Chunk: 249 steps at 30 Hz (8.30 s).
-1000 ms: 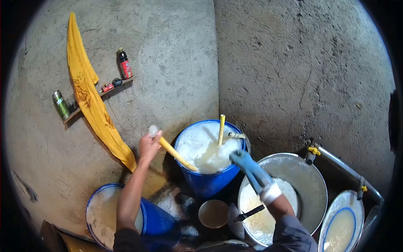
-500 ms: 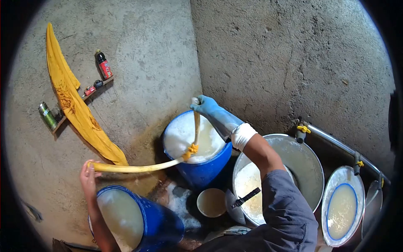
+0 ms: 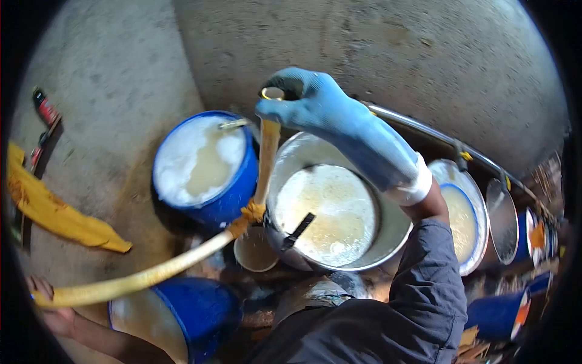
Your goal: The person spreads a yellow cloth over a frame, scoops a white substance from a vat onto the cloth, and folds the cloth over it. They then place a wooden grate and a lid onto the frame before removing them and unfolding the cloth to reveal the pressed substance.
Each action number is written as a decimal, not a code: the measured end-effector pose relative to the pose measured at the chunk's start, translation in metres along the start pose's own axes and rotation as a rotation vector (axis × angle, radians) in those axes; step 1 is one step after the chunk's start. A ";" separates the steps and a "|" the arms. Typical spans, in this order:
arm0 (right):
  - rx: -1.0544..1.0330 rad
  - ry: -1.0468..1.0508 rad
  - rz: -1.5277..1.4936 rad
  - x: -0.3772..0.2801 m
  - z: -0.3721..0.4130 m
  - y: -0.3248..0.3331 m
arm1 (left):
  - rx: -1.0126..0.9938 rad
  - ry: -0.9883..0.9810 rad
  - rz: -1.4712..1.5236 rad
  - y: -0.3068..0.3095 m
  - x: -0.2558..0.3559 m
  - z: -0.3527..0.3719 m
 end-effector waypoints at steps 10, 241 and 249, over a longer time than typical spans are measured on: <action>0.914 -0.017 -0.466 0.152 0.390 0.187 | -0.888 0.368 1.043 -0.295 0.037 0.191; -1.505 -1.678 -0.197 0.657 0.458 0.131 | 0.289 1.852 -0.573 -0.255 -0.158 0.841; -1.100 -1.563 -0.066 0.451 0.368 0.088 | -0.627 1.302 -0.341 -0.347 -0.157 0.807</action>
Point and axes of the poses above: each hand's wrist, its own z-axis away from the middle knuckle, its own y-axis out of the back of the hand, x = y × z, the point moved 1 cm from there along -z, towards the middle knuckle, and after that the axes turned 10 degrees about y, right-handed, at the moved point
